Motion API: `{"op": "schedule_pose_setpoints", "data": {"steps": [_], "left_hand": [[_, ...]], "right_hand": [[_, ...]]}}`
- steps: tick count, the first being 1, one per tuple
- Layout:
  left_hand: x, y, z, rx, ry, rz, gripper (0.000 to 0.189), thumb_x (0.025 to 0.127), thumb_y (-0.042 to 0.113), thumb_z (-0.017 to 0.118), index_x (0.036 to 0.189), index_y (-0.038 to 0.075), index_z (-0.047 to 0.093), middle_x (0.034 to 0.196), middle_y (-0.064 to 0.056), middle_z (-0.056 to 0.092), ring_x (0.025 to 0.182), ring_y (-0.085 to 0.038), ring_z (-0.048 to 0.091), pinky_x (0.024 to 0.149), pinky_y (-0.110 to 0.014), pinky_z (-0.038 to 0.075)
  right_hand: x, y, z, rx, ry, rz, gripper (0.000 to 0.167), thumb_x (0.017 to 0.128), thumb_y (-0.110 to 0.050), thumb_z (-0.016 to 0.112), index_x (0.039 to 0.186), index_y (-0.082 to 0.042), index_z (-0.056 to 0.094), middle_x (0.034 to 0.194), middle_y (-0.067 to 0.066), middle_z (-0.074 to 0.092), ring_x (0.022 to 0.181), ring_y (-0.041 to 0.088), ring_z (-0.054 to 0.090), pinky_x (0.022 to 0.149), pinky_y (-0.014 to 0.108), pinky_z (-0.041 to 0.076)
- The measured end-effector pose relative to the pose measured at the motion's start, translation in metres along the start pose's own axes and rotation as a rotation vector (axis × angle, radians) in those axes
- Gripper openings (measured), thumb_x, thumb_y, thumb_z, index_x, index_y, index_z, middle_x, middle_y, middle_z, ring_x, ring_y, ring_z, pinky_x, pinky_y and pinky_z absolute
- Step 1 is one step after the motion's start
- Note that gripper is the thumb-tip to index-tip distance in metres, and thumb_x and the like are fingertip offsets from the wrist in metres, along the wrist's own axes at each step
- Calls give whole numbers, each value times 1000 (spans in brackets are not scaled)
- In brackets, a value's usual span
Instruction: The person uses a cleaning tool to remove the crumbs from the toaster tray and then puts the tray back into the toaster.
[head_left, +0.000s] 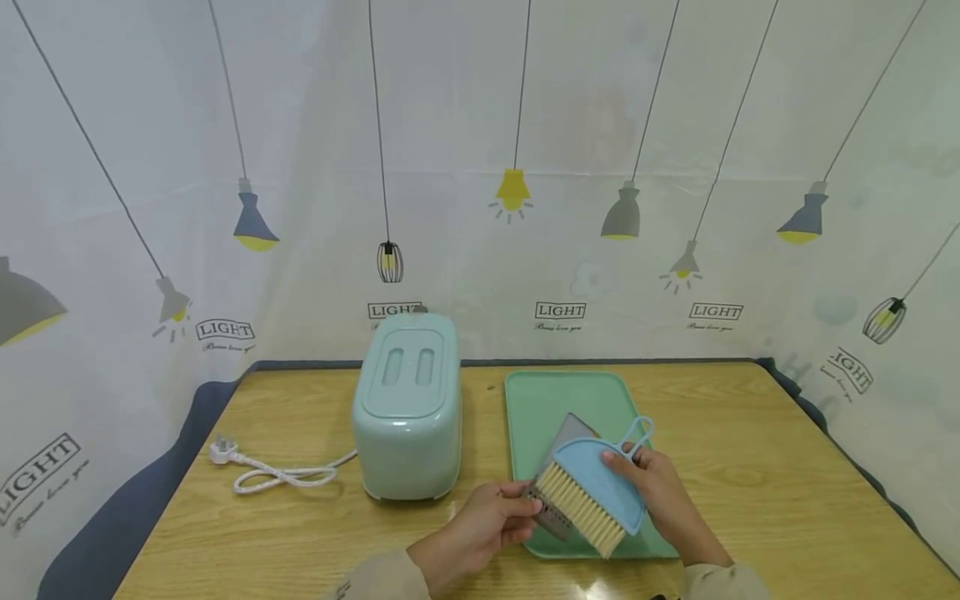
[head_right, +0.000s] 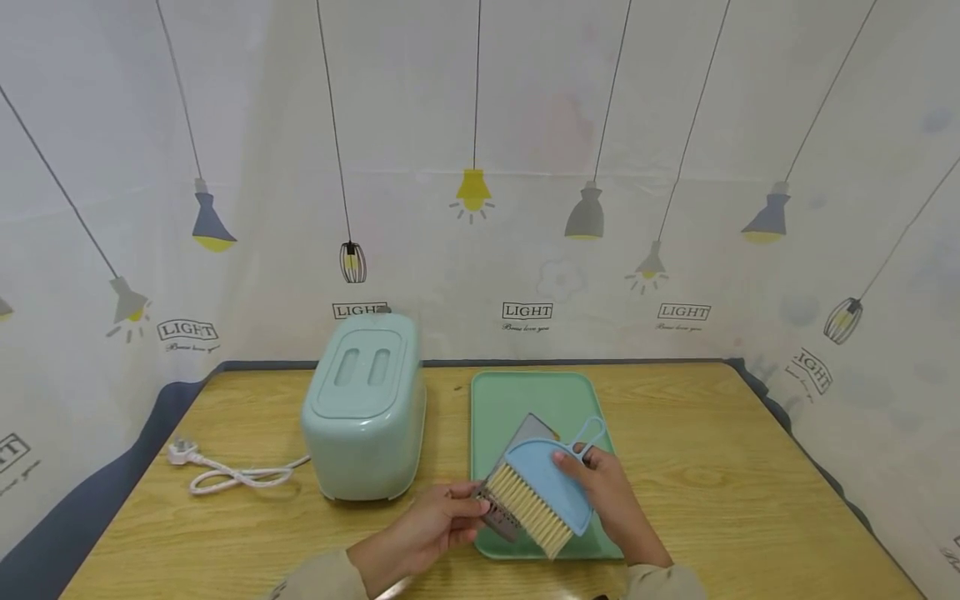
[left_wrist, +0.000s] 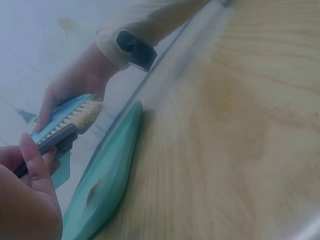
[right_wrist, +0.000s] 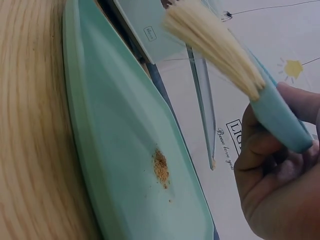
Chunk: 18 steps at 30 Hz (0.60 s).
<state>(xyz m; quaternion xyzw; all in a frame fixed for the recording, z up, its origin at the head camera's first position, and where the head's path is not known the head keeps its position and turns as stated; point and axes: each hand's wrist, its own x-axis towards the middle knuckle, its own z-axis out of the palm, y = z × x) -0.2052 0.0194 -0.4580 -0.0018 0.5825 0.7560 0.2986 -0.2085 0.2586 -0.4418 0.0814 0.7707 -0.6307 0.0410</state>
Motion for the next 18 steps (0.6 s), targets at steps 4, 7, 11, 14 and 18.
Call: {"op": "schedule_pose_setpoints", "data": {"steps": [4,7,11,14,18], "left_hand": [[-1,0,-1,4,-6,-13,44,91,5,62,133,-5,54,86,1,70,61,1,58,53,-8,49],[-2,0,-2,9,-14,-22,43,91,5,62,133,-4,54,89,0,72,61,1,58,53,-7,49],[-4,-1,-3,9,-10,-25,43,91,5,62,132,-5,54,88,0,72,60,1,58,52,-7,49],[-5,-1,-3,15,-3,-23,43,91,5,62,132,-5,55,86,1,71,59,1,58,53,-7,49],[-8,-1,-3,26,0,-25,43,91,5,62,132,-5,54,86,1,70,59,0,57,53,-8,49]], "right_hand": [[1,0,-1,-31,19,-14,23,96,-22,60,93,0,55,77,-2,55,69,7,57,62,22,53],[1,0,-2,-52,39,-25,23,95,-23,60,92,-1,54,77,-2,56,70,7,57,62,22,53],[2,2,-3,-80,67,-46,26,95,-24,61,94,1,55,79,-1,57,71,8,57,63,22,53],[4,3,-4,-86,73,-51,27,96,-24,60,95,2,55,79,0,57,69,8,57,61,23,53],[5,2,-6,-96,69,-52,25,97,-24,58,94,1,55,76,-2,56,66,8,57,59,23,53]]}}
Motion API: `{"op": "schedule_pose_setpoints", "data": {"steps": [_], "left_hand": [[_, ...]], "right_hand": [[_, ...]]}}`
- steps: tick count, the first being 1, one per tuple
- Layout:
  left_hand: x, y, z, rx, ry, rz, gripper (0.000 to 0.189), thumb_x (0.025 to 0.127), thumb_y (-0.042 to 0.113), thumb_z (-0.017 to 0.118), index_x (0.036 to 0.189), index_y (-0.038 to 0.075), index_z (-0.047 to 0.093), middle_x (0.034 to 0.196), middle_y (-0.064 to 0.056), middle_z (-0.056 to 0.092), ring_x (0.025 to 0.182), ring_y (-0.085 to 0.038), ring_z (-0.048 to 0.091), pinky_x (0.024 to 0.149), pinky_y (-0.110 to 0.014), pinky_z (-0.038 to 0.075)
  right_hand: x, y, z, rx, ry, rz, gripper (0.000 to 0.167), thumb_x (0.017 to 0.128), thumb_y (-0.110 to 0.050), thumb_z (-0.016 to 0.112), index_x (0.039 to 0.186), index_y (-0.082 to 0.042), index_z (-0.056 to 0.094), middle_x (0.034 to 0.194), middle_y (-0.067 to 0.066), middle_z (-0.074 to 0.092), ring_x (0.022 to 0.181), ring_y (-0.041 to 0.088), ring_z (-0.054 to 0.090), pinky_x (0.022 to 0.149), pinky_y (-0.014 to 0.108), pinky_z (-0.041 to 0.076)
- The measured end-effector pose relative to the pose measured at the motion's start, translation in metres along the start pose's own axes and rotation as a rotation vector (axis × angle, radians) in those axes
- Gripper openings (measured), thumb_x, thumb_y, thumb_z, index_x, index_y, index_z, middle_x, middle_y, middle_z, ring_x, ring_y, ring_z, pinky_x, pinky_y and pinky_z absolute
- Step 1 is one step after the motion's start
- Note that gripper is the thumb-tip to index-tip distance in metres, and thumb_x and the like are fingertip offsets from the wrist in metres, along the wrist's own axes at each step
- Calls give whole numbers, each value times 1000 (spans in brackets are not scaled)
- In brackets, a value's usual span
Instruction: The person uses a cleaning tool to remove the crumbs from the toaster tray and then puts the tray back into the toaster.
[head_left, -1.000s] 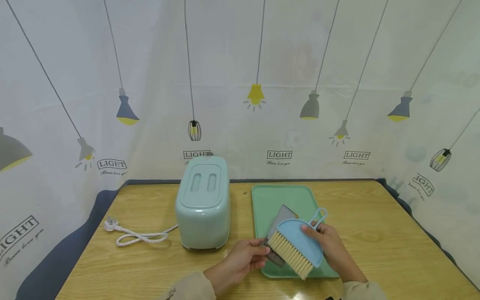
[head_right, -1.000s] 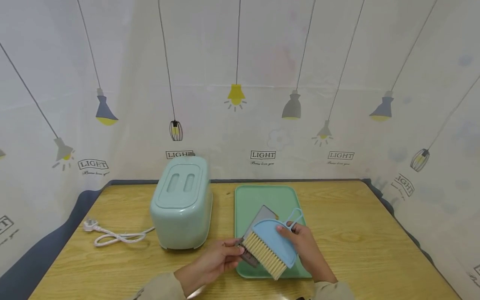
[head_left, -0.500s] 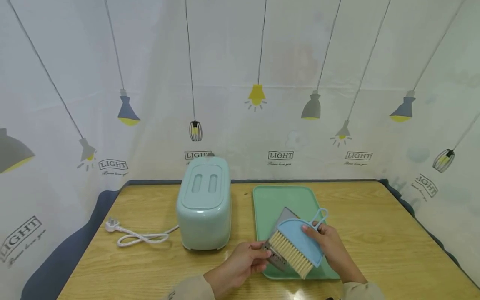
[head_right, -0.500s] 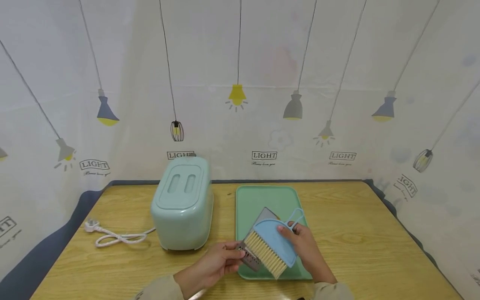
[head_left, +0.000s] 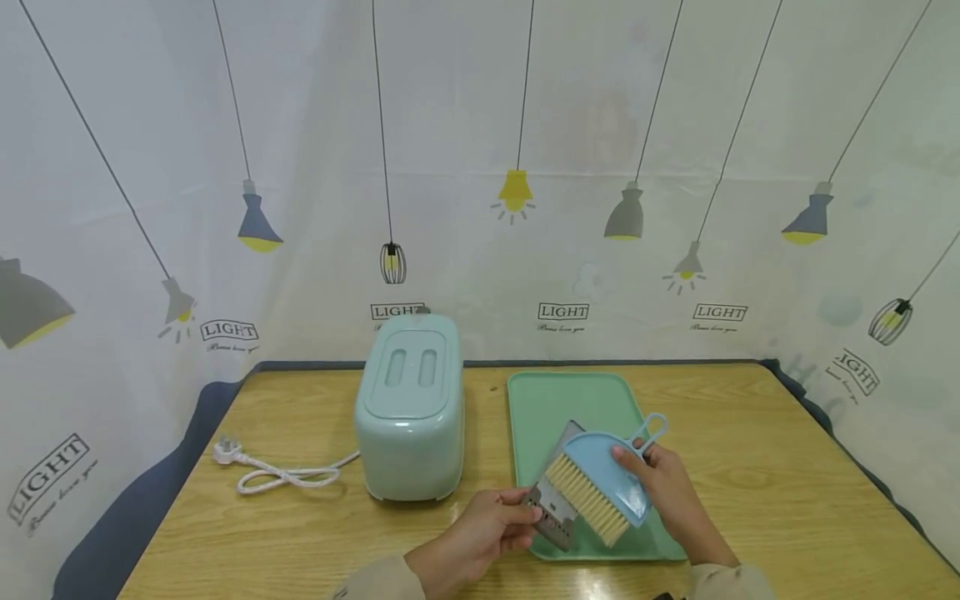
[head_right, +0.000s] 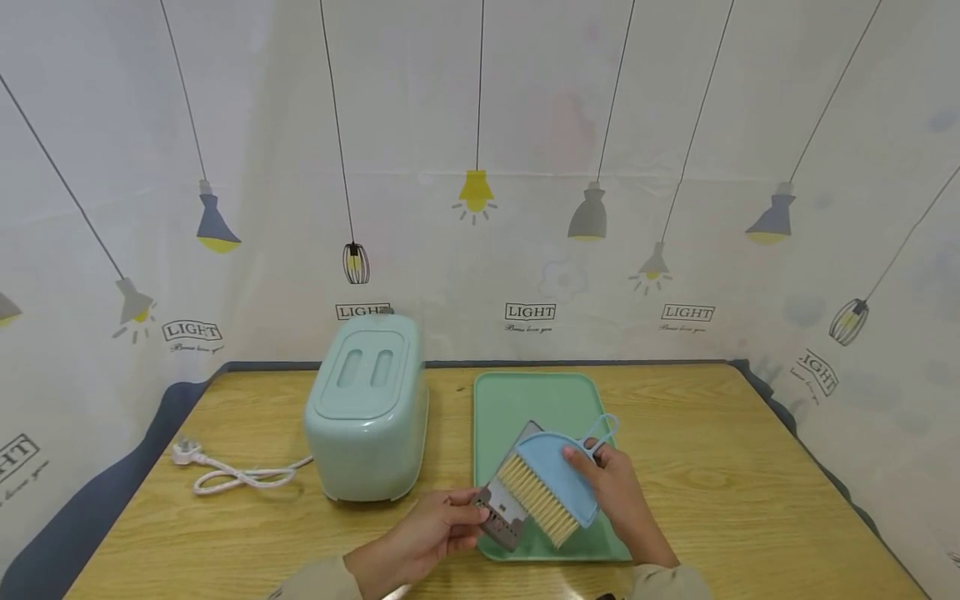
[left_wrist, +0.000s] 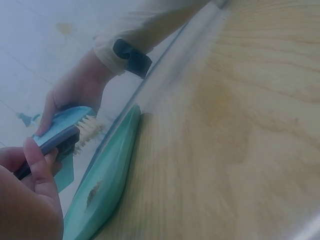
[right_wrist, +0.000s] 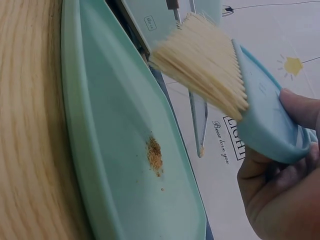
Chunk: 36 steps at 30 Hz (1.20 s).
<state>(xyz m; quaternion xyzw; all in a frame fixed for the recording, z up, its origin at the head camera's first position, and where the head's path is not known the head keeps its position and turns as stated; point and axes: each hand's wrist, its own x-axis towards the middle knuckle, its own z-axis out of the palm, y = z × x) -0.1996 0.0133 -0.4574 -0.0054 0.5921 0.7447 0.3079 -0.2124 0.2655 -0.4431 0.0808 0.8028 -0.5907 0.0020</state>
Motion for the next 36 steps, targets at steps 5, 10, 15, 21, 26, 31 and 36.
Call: {"op": "schedule_pose_setpoints", "data": {"steps": [5,10,15,21,26,31,36], "left_hand": [[-2,2,1,2,-16,10,44,90,4,62,133,-6,53,88,0,71,59,1,56,53,-7,48],[-3,3,1,8,-29,17,46,90,3,61,134,-7,52,93,-3,72,57,2,55,52,-6,47],[-4,4,1,18,-22,5,45,90,3,61,133,-5,53,92,-2,72,57,2,55,52,-6,47],[-5,5,0,33,-13,-6,43,90,4,62,132,-4,55,92,-2,72,58,1,56,53,-7,48],[-6,3,-1,23,-7,0,43,89,3,62,130,-4,57,92,-4,73,57,1,56,52,-7,48],[-8,-1,-3,25,-8,10,42,87,2,63,129,-4,58,89,-3,73,56,1,56,52,-7,48],[-10,-4,-4,23,-7,4,42,86,2,63,128,-3,59,86,-1,73,56,1,56,52,-7,47]], "right_hand": [[0,-4,-5,-61,36,-2,29,97,-27,58,97,1,53,74,-2,52,65,7,52,57,22,48],[4,-4,-10,-91,67,-8,35,97,-31,57,103,3,52,78,-2,52,67,7,51,59,22,49],[7,-3,-13,-137,109,-44,39,97,-32,57,105,7,54,96,4,57,73,3,51,61,20,50],[8,-2,-13,-157,147,-65,38,97,-33,58,96,5,56,97,5,57,73,2,48,61,18,47],[8,0,-13,-165,173,-84,34,97,-32,58,92,2,54,77,-3,53,66,5,47,57,20,46],[7,2,-14,-166,207,-86,33,97,-32,59,89,0,52,70,-6,48,64,5,45,56,21,43],[7,5,-15,-155,215,-68,37,97,-34,57,97,3,54,75,-4,53,65,5,48,57,21,46]]}}
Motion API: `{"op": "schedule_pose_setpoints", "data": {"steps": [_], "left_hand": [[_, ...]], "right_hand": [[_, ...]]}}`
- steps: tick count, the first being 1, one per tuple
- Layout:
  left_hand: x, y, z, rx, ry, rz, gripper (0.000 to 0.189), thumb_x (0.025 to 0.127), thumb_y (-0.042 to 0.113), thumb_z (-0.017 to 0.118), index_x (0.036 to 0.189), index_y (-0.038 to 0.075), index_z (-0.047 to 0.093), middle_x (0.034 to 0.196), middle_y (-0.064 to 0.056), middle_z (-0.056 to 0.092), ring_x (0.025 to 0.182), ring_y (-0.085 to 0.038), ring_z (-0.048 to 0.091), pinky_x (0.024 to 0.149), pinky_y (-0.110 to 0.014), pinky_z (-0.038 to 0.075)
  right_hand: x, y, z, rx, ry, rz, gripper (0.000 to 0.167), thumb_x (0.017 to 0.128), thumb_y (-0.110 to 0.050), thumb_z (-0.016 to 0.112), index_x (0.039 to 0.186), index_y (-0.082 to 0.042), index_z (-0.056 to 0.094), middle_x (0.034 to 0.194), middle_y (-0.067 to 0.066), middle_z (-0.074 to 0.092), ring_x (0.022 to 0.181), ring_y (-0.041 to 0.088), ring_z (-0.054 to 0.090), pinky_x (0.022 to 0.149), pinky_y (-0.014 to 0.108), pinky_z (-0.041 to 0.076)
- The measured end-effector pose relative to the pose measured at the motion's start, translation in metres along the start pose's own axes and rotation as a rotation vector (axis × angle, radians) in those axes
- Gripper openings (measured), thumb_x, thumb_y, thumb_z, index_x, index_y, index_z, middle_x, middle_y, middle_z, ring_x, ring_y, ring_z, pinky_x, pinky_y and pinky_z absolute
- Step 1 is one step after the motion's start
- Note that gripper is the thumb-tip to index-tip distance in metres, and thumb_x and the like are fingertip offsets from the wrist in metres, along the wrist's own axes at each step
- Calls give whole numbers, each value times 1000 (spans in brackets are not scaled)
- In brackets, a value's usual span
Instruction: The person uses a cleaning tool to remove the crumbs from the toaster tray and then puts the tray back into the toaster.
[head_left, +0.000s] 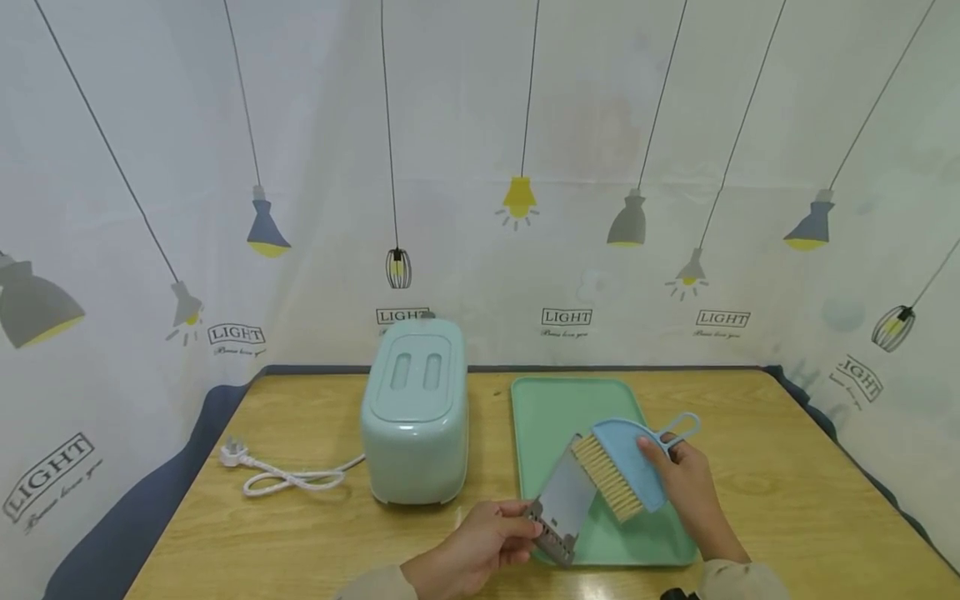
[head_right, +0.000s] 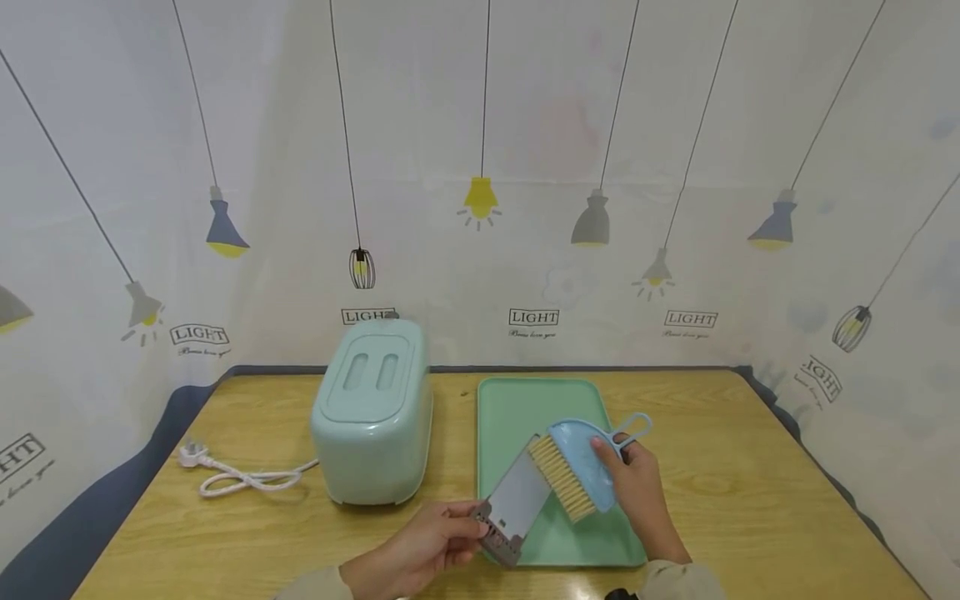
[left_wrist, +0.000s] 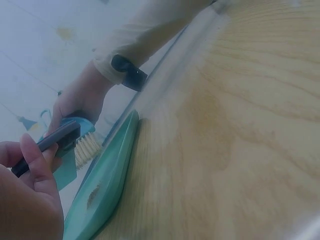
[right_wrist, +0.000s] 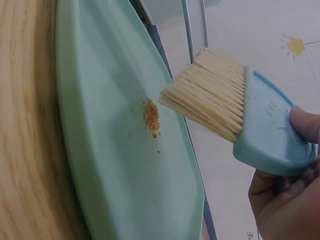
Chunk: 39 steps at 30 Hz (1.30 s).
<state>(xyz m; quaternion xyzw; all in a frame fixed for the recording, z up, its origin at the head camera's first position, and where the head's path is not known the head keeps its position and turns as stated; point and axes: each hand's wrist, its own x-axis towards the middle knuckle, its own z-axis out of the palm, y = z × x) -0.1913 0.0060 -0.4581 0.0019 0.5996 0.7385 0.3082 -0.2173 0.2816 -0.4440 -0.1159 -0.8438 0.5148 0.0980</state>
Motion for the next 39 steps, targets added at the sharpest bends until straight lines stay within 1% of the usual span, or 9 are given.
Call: {"op": "schedule_pose_setpoints", "data": {"steps": [6,12,19,22,26,28,34,37,39], "left_hand": [[0,-1,-1,-7,-11,1,42,86,2,62,128,-4,59,87,-2,73,56,2,57,51,-7,47],[2,-2,-3,-15,-18,-6,42,87,4,63,128,-3,59,82,1,72,55,3,57,51,-7,47],[2,-2,-4,-15,-23,-8,42,87,5,63,128,-3,59,84,1,73,57,2,58,52,-7,47],[1,-2,-5,-19,-31,-6,41,88,5,62,128,-3,59,86,0,73,57,2,58,51,-7,47],[-1,-2,-6,-25,-32,2,41,88,5,62,128,-4,59,84,1,73,57,2,58,52,-7,47],[-1,-2,-6,-33,-29,1,41,88,5,61,128,-4,58,82,2,72,57,2,58,52,-7,48],[0,-1,-7,-57,-30,-7,43,89,5,62,130,-5,56,84,1,73,57,2,59,52,-7,48],[1,-2,-7,-55,-25,-3,42,89,5,62,130,-5,57,84,1,73,57,2,59,52,-7,49],[2,-1,-7,-57,-26,0,43,89,5,62,130,-6,56,83,1,72,57,2,59,52,-7,49]], "right_hand": [[2,5,-1,-19,35,12,44,97,-35,56,112,7,57,86,1,64,69,1,53,61,19,49],[3,9,-4,-36,84,12,45,97,-37,56,112,5,59,92,5,66,70,0,54,61,19,49],[5,12,-5,-21,140,-2,42,96,-35,59,109,4,62,86,-4,65,67,-2,54,59,18,50],[5,13,-6,-35,151,2,43,96,-36,58,109,5,61,90,3,66,68,-3,53,60,18,49],[5,16,-9,-48,146,11,46,96,-37,57,112,6,60,104,18,66,70,-5,53,61,17,50],[5,18,-10,-45,149,18,47,96,-37,57,114,6,60,107,20,65,70,-6,53,61,16,50],[5,22,-14,-28,147,52,48,97,-37,56,115,8,57,105,16,64,70,-7,53,61,16,51],[5,22,-17,-28,139,81,51,97,-41,54,117,6,56,105,12,63,72,-7,52,62,15,51],[5,20,-19,-25,135,100,53,97,-43,53,118,5,55,102,6,61,74,-7,51,64,13,49]]}}
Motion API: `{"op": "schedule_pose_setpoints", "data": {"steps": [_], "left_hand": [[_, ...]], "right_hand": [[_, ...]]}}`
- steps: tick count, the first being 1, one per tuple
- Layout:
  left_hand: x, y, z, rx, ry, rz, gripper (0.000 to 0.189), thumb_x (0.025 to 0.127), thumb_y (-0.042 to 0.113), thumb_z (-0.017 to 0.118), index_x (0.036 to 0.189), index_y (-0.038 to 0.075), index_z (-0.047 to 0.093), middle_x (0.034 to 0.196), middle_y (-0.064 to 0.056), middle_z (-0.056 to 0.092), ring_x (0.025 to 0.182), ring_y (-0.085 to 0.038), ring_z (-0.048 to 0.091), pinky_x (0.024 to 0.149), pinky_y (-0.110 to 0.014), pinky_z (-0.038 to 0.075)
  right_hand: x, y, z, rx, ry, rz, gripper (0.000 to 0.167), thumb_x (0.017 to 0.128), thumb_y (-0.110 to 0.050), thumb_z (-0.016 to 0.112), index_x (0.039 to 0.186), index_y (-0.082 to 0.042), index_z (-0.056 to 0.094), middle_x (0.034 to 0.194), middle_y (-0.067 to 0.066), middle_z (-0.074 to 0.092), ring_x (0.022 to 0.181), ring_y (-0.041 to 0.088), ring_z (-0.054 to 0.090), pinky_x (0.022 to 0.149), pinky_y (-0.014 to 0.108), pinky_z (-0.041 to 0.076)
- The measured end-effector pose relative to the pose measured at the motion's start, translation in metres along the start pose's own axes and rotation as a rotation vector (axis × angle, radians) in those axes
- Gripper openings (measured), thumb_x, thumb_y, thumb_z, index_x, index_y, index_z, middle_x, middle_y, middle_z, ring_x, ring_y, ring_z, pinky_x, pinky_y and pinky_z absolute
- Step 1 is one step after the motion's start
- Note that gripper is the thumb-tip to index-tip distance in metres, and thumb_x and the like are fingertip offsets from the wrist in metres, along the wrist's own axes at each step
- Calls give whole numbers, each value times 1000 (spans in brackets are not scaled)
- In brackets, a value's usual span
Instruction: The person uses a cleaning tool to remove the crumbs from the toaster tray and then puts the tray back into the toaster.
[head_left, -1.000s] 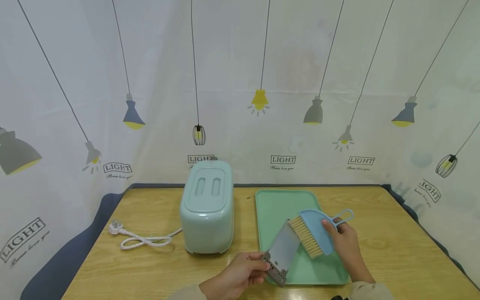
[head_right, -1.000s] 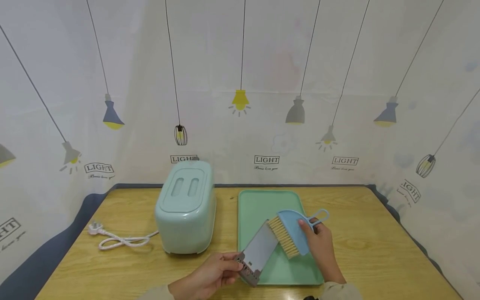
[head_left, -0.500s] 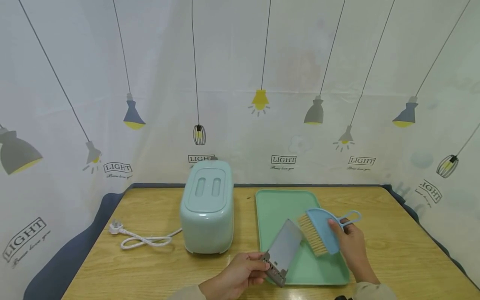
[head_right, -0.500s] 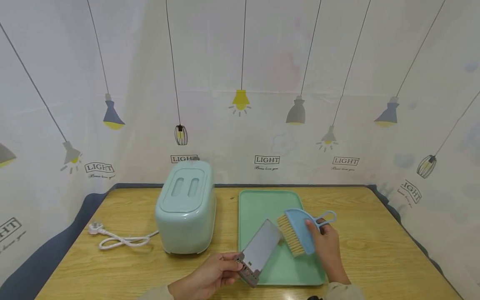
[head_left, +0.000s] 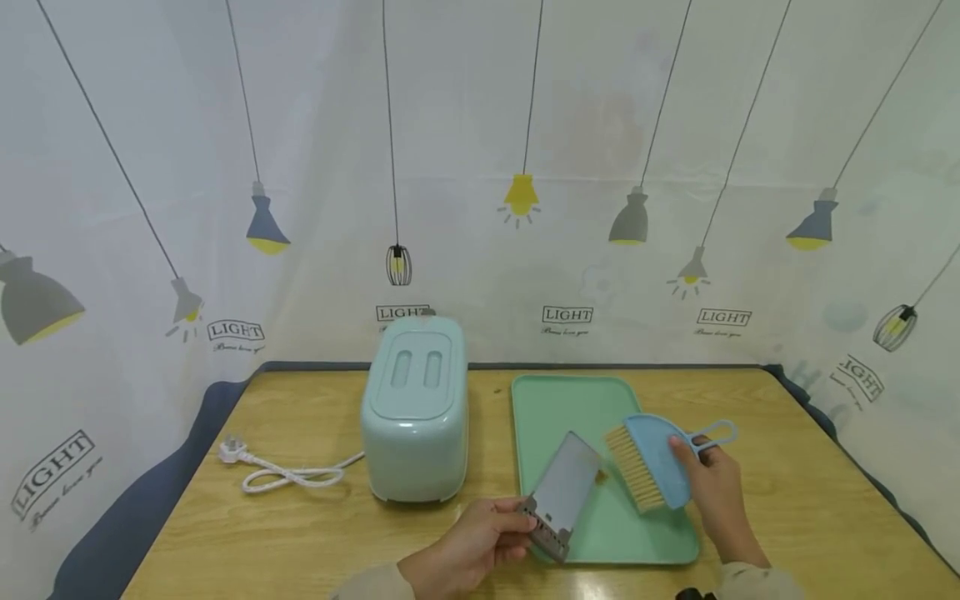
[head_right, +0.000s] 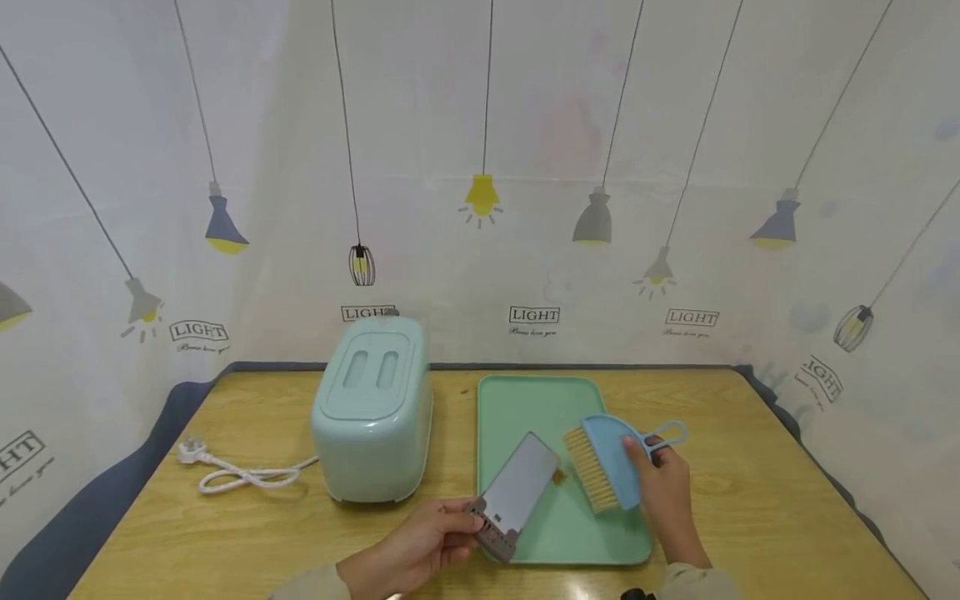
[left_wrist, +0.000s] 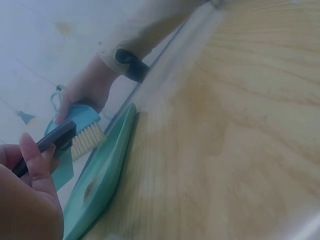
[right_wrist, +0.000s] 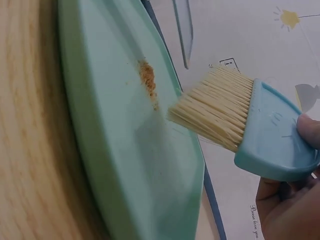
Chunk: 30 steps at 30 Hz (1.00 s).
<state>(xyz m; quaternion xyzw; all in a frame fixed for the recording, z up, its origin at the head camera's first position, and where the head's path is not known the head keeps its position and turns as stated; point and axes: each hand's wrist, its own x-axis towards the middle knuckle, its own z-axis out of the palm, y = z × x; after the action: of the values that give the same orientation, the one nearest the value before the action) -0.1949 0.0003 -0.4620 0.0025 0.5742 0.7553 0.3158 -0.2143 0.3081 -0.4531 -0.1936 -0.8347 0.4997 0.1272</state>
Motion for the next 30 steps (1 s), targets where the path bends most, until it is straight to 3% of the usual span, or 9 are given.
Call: {"op": "schedule_pose_setpoints", "data": {"steps": [5,15,24,30], "left_hand": [[2,1,0,-4,-9,12,44,90,5,61,132,-7,54,83,1,71,57,2,58,52,-7,50],[5,-2,-2,-18,19,15,49,90,5,61,135,-9,48,81,3,68,60,1,58,53,-8,50],[9,-3,-3,-35,25,20,48,90,5,60,134,-9,49,82,2,67,61,1,57,53,-8,50],[9,-2,-2,-46,34,10,46,90,5,61,133,-8,52,84,1,67,62,0,56,53,-8,50]], "right_hand": [[0,-6,-3,26,4,17,52,96,-43,55,115,6,55,90,-7,55,75,-4,50,64,13,48],[-6,-18,-3,87,5,27,51,96,-39,57,114,9,54,84,-12,56,70,-6,53,62,14,51],[-13,-27,-5,210,-126,80,60,95,-41,57,125,10,47,93,-17,54,79,-11,54,70,11,52],[-21,-36,-4,351,-178,98,31,95,-33,60,100,-3,57,83,-18,56,77,-4,56,69,14,53]]}}
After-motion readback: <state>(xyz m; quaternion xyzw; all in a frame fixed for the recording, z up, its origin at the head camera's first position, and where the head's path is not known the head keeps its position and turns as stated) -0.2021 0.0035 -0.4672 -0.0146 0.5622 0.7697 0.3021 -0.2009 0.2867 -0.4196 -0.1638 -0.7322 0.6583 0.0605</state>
